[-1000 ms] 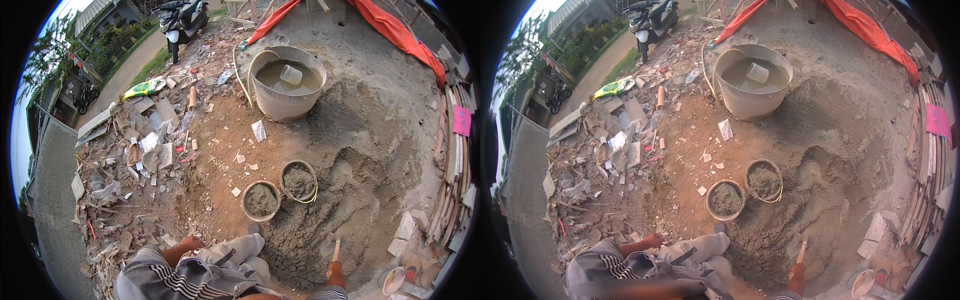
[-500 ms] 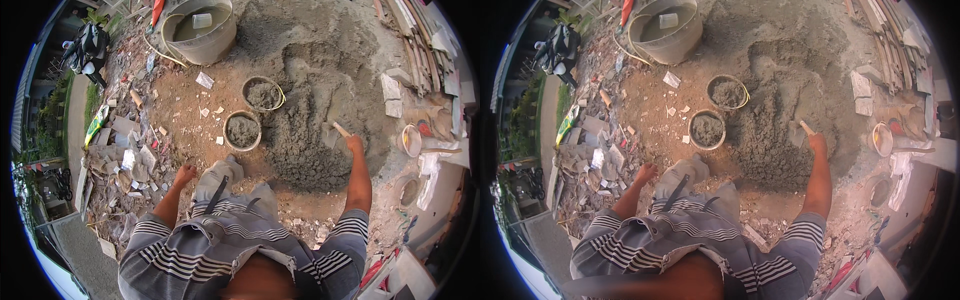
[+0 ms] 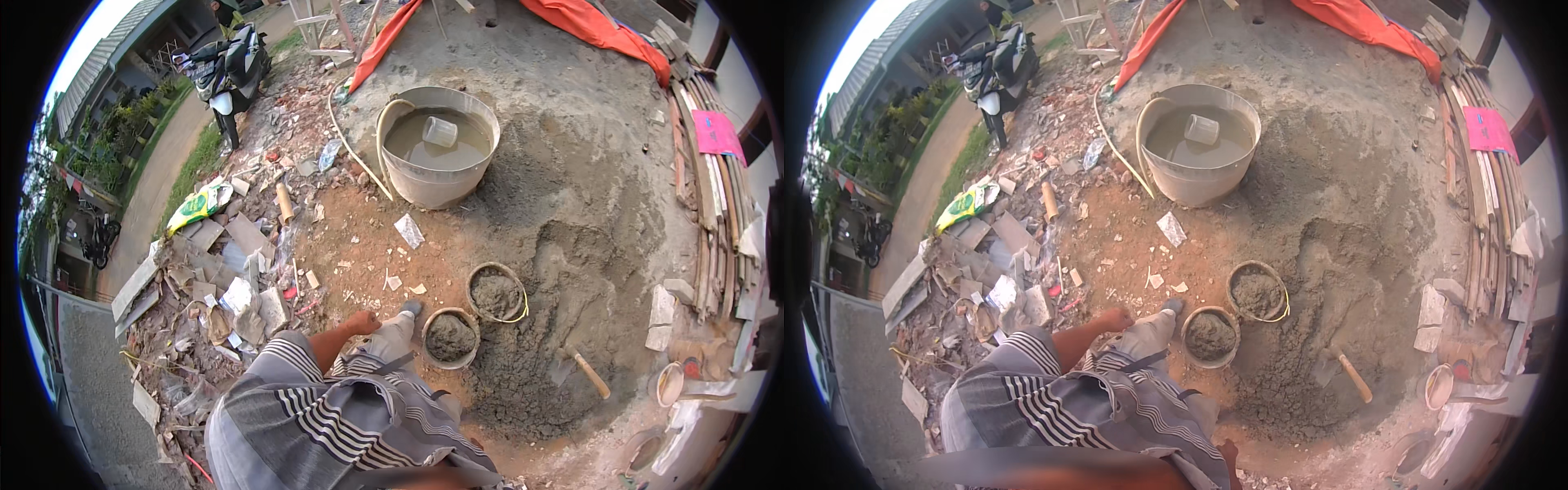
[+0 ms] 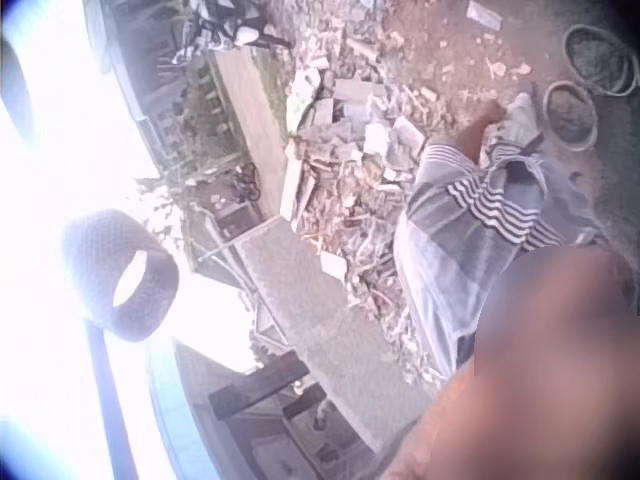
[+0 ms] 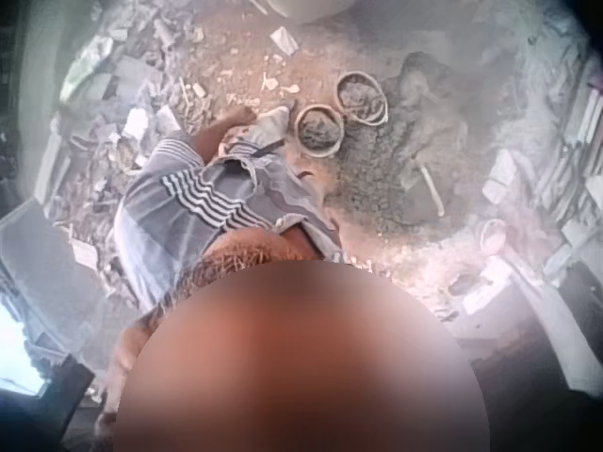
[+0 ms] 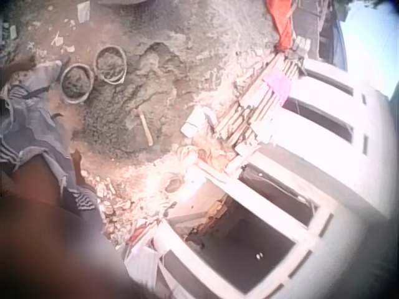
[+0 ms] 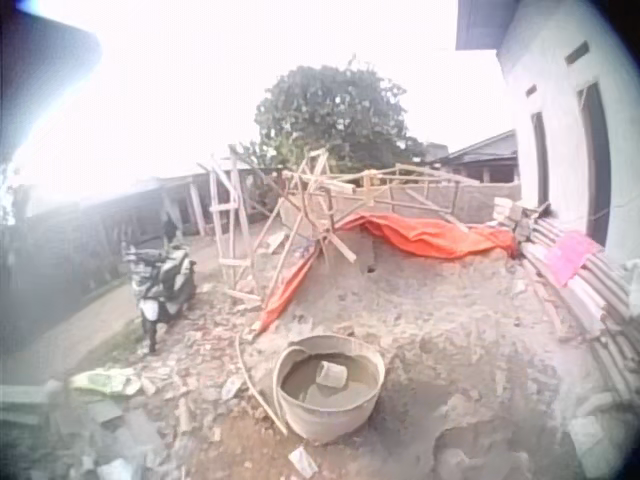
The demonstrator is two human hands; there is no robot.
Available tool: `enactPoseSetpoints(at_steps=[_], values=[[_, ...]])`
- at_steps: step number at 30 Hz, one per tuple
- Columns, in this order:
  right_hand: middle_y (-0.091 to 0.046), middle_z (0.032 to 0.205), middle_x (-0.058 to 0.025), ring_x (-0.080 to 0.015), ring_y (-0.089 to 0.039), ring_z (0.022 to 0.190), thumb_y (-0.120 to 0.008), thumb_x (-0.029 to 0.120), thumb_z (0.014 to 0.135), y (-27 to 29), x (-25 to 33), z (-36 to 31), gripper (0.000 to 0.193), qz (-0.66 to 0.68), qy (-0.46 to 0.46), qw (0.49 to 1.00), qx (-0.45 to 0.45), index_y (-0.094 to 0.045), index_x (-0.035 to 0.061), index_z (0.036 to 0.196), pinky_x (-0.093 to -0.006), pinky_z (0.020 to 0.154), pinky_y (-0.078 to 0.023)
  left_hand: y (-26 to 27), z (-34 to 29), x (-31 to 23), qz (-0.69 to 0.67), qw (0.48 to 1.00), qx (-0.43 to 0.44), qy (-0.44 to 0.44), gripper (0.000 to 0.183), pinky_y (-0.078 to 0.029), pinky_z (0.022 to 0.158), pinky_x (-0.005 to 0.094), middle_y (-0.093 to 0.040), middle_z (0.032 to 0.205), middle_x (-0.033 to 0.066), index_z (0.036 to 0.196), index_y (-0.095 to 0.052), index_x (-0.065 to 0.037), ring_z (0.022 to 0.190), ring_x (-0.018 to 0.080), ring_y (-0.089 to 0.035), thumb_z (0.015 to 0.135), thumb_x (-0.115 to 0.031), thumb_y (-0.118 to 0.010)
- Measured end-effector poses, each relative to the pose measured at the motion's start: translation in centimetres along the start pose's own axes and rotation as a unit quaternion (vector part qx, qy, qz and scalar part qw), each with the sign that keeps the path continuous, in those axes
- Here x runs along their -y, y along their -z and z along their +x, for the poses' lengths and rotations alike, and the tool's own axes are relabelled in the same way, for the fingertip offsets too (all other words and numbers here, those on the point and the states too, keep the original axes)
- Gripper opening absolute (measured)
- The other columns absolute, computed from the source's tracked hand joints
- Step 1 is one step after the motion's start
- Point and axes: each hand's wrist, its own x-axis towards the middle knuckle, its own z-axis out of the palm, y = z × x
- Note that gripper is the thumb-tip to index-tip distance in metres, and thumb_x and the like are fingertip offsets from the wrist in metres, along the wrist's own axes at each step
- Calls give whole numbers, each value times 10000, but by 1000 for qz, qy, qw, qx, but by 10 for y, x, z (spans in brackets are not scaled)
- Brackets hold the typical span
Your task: The person unpacks a large ceramic tile from its packaging and carries it to a work area. They then mix cement with a hoe, scoop it into buckets, and carry the buckets back to the interior space.
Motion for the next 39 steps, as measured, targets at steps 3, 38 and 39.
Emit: enactPoseSetpoints(at_steps=[3,38,39], values=[[-543,1011,-192,-310,-528,902,-496,250,876,-62,-4,-34,394,-38,-66,995,70,-489,-21,1161,-381,759,-409,60,37,13,17,999,-8,-51,420,-482,748,434,-647,834,217,878,-650,8,835,359,-621,788,-386,-539],[-595,794,-79,-166,-570,625,-550,260,839,-215,-21,-64,282,531,-73,834,-128,-559,42,1019,-310,546,-479,-33,209,-273,-51,944,317,-72,270,-432,615,255,-598,818,40,935,-591,-40,709,118,-553,844,-294,-591],[-594,784,-76,-164,-566,613,-554,261,833,-221,-24,-48,283,500,-73,847,-165,-561,38,1007,-306,539,-475,-57,226,-287,-72,940,330,-54,272,-431,621,254,-597,825,42,938,-586,-43,710,120,-551,854,-302,-585]])
